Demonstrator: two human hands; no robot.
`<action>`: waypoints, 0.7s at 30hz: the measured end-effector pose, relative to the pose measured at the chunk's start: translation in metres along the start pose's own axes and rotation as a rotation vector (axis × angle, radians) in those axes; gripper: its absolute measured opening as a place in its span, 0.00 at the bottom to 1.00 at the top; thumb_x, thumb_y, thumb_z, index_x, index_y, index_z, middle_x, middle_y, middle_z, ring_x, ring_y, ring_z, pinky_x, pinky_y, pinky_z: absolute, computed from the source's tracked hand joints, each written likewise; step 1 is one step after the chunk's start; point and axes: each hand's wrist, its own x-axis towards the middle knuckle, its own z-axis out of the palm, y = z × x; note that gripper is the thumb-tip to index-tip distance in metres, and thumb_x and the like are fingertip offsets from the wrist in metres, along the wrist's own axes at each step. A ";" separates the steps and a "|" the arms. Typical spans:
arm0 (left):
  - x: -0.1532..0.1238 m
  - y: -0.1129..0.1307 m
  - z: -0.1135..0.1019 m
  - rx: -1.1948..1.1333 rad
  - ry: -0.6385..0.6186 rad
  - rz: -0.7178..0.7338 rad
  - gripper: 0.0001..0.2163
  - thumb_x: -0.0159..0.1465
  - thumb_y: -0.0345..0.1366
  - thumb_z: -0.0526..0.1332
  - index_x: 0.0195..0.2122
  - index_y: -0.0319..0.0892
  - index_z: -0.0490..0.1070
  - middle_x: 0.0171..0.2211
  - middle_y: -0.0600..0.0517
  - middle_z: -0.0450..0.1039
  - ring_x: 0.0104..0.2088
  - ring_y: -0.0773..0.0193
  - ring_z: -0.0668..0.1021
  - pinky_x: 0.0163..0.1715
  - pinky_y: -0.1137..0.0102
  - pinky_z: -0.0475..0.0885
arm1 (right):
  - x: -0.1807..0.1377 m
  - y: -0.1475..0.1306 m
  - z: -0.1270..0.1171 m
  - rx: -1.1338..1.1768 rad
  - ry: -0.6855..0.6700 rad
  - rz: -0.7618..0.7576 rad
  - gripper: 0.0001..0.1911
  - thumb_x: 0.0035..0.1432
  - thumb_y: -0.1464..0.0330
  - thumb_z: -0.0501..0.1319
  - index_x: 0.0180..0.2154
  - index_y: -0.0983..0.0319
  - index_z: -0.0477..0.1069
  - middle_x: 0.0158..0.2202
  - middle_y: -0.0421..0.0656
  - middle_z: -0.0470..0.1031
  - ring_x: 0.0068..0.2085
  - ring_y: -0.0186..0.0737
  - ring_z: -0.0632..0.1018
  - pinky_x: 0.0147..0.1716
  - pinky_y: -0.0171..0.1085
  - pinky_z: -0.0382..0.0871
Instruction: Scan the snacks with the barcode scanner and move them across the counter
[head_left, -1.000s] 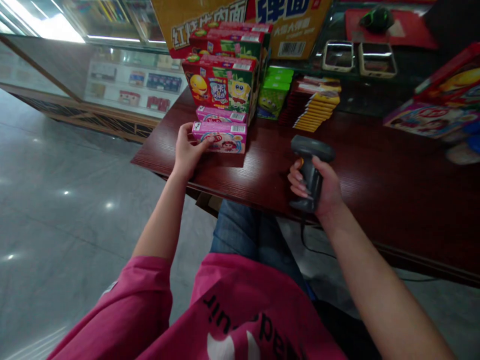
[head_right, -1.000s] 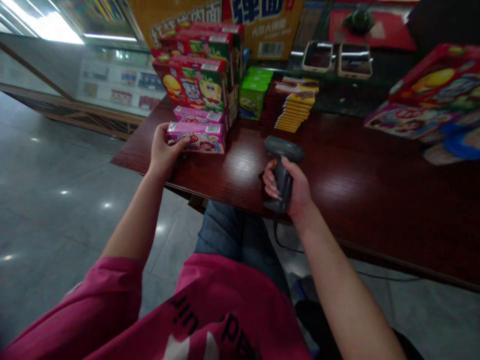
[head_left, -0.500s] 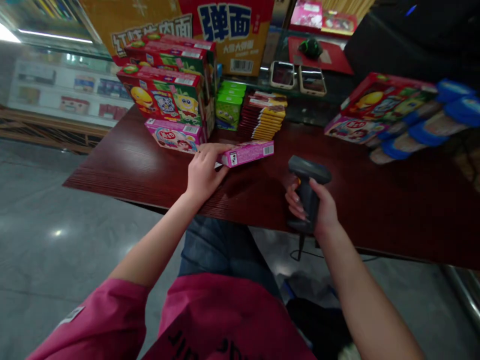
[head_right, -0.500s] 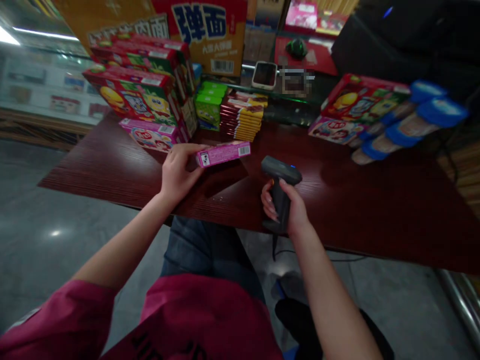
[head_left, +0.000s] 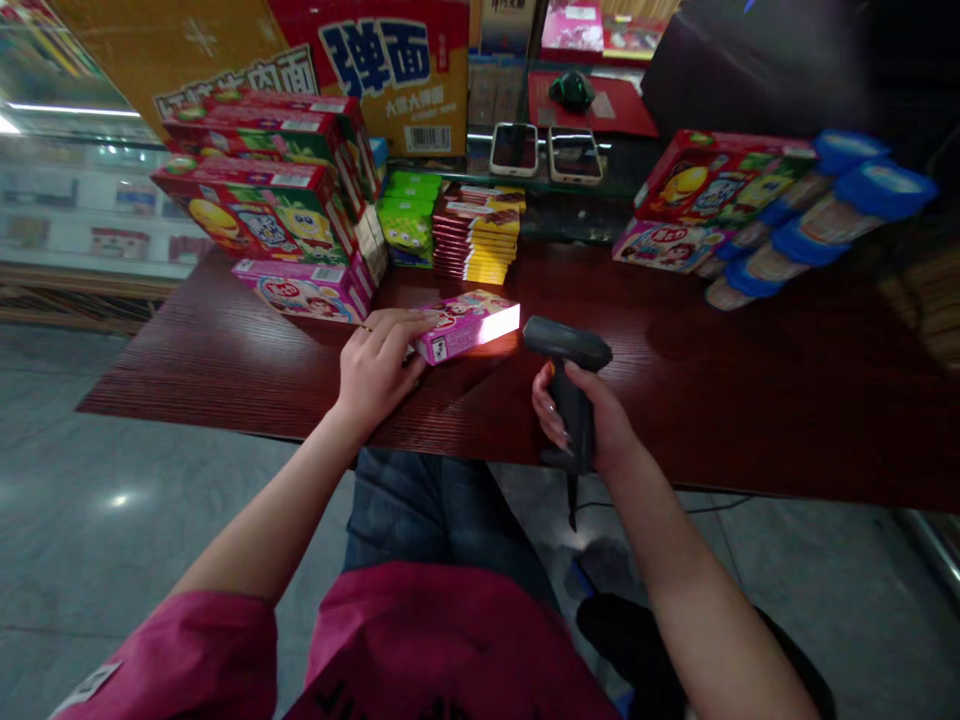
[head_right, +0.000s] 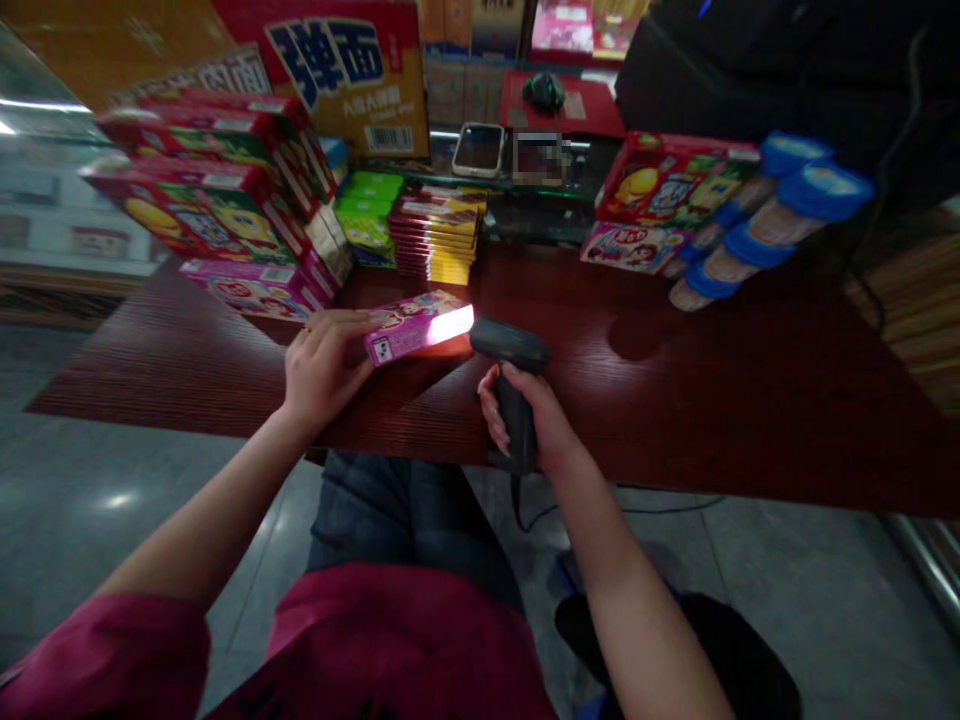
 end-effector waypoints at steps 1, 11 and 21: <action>0.000 0.001 0.000 0.021 0.001 0.009 0.12 0.69 0.33 0.63 0.53 0.47 0.74 0.52 0.48 0.82 0.56 0.53 0.81 0.58 0.55 0.76 | 0.000 0.000 0.001 -0.005 -0.002 -0.004 0.20 0.59 0.52 0.71 0.34 0.63 0.75 0.23 0.35 0.71 0.16 0.28 0.65 0.09 0.27 0.61; 0.004 0.001 0.005 -0.060 -0.013 -0.116 0.15 0.67 0.39 0.70 0.53 0.47 0.74 0.49 0.49 0.82 0.50 0.53 0.83 0.51 0.59 0.79 | -0.004 -0.006 -0.006 0.084 0.105 -0.085 0.19 0.57 0.53 0.72 0.35 0.63 0.74 0.23 0.35 0.69 0.18 0.28 0.64 0.11 0.27 0.59; 0.082 0.070 0.131 -0.472 -0.116 -0.198 0.19 0.63 0.32 0.72 0.55 0.43 0.74 0.53 0.45 0.81 0.54 0.53 0.82 0.57 0.59 0.78 | -0.056 -0.066 -0.085 0.057 0.402 -0.318 0.15 0.59 0.55 0.68 0.35 0.60 0.71 0.24 0.35 0.66 0.20 0.28 0.62 0.14 0.26 0.56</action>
